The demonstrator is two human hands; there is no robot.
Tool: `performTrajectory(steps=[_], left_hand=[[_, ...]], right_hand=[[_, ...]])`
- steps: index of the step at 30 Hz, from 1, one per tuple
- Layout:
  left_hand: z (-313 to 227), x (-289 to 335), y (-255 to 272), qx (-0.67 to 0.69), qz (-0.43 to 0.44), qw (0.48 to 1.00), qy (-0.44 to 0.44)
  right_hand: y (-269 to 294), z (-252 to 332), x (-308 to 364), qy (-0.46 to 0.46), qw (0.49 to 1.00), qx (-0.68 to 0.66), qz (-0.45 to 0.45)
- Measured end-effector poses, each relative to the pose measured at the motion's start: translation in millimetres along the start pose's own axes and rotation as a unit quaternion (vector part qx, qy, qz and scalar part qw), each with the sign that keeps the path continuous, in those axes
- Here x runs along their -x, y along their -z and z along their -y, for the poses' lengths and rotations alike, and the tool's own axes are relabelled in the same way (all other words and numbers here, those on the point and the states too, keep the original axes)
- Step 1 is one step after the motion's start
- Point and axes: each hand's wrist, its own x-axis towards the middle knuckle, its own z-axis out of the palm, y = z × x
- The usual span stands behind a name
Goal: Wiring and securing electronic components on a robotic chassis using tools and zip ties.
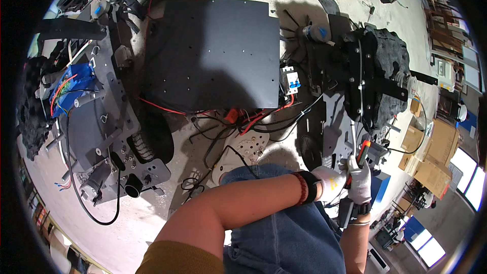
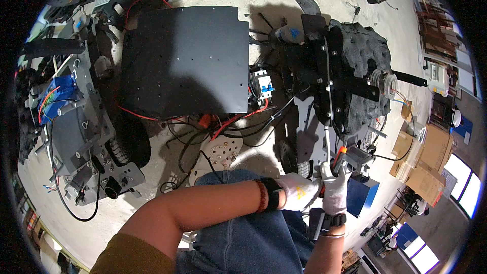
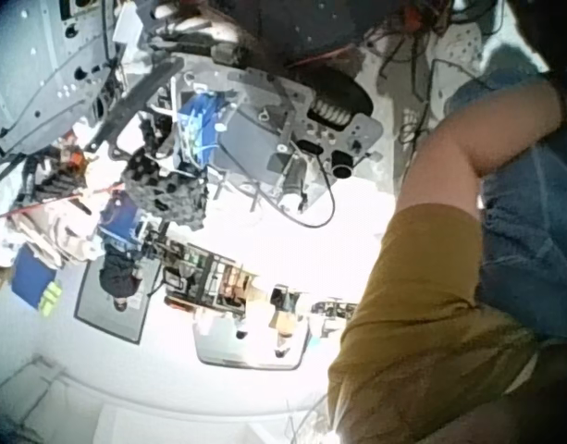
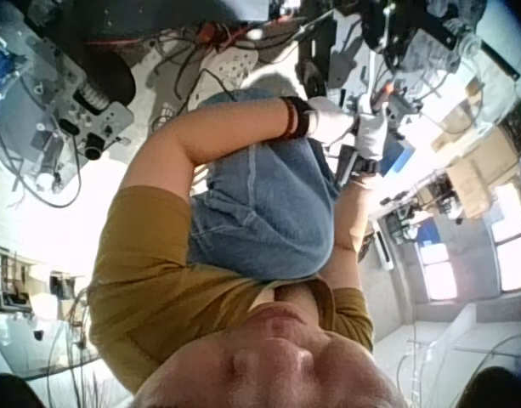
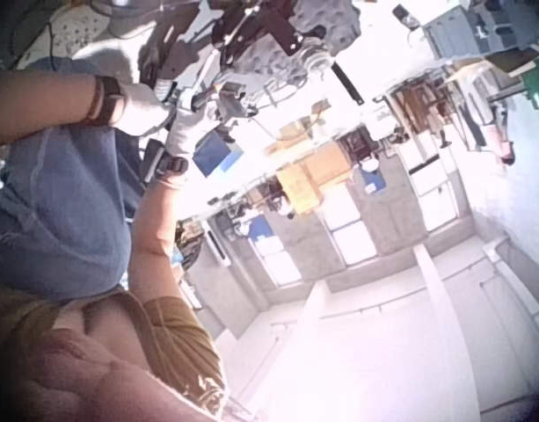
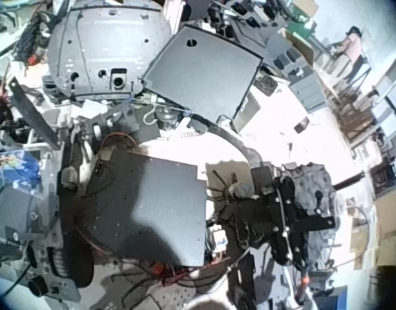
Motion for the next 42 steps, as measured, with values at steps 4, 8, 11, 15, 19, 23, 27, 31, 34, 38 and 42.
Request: performTrajectory(steps=[4, 8, 11, 15, 19, 23, 27, 31, 34, 38, 42], left_hand=[[21.7, 12.2, 34.7, -0.065, 0.006, 0.998, -0.016], [54.7, 27.3, 115.0, -0.123, -0.151, 0.977, -0.085], [70.2, 34.9, 168.7, -0.107, -0.291, 0.951, -0.008], [62.9, 35.8, 196.0, -0.091, -0.325, 0.941, 0.024], [58.3, 39.3, 180.1, -0.101, -0.293, 0.949, 0.058], [74.2, 42.5, 127.4, -0.145, -0.295, 0.944, 0.035], [78.1, 36.3, 84.1, -0.161, -0.368, 0.913, 0.068], [81.5, 3.2, 71.3, -0.010, -0.320, 0.910, 0.265], [88.4, -10.3, 65.5, -0.009, -0.370, 0.901, 0.227], [94.9, -31.9, 63.2, -0.004, -0.423, 0.884, 0.201], [101.8, -51.1, 61.9, -0.082, -0.442, 0.871, 0.198]], right_hand=[[-24.6, -21.4, -19.9, -0.008, 0.983, -0.164, -0.086], [-41.5, -8.6, -42.2, -0.027, 0.979, -0.147, -0.142], [-27.3, 18.7, -45.4, 0.058, 0.977, -0.097, -0.182], [30.5, 52.5, -41.5, 0.116, 0.970, 0.003, -0.215], [94.6, 50.2, -73.2, 0.123, 0.960, 0.151, -0.203], [138.2, 5.1, -144.9, 0.168, 0.948, 0.228, -0.144], [160.5, -42.9, -182.7, 0.068, 0.996, 0.048, -0.003], [189.3, -63.2, -143.6, 0.193, 0.980, 0.042, -0.008], [193.3, -68.9, -102.6, 0.206, 0.970, 0.092, -0.096], [187.5, -73.0, -67.2, 0.235, 0.951, 0.133, -0.152], [178.4, -82.4, -52.2, 0.266, 0.936, 0.160, -0.168]])
